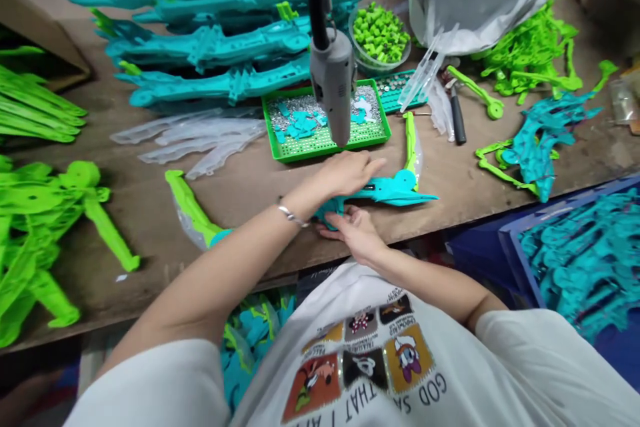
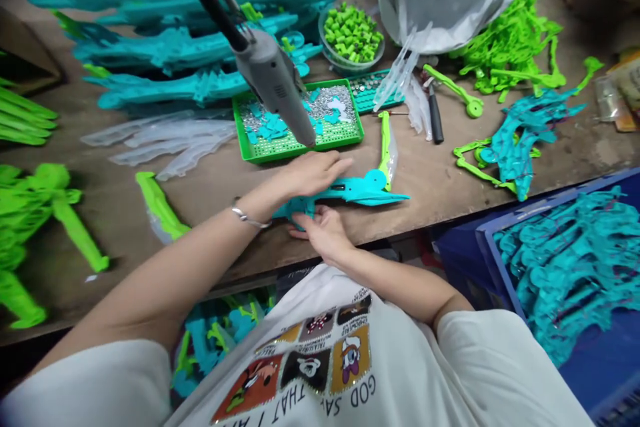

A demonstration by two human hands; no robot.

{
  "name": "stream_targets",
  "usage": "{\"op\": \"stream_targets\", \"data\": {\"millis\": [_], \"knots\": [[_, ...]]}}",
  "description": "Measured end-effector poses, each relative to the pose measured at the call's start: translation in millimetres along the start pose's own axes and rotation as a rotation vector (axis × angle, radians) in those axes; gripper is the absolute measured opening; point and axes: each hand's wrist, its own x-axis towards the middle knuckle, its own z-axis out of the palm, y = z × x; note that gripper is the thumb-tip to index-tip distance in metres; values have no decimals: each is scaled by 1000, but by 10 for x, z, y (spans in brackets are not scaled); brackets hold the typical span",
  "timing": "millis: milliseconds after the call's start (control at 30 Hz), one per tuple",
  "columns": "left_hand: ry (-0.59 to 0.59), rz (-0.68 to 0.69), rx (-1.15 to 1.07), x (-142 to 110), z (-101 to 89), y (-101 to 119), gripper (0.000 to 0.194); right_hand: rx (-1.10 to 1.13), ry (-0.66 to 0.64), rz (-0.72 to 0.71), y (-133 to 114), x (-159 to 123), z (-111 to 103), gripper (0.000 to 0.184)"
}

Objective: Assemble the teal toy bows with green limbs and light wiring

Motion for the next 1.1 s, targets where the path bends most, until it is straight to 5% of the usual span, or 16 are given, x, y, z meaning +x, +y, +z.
{"op": "stream_targets", "data": {"millis": [100, 200, 467, 567, 800, 1100], "knots": [[-87, 39, -18, 284, 175, 409, 82, -4, 9, -38, -45, -21, 43, 47], [-122, 8, -11, 456, 328, 554, 88, 4, -11, -56, -72, -34, 67, 43], [-84, -7, 2, 438, 432, 536, 84, 70, -16, -104, 0, -6, 30, 42], [-67, 25, 26, 427, 419, 519, 84, 144, -60, -64, -155, -137, -201, 39], [-43, 36, 16, 435, 446, 446, 89, 267, 240, -154, -668, -343, -885, 39], [38, 27, 30, 422, 485, 428, 85, 228, 243, -142, -732, -223, -913, 39]]}}
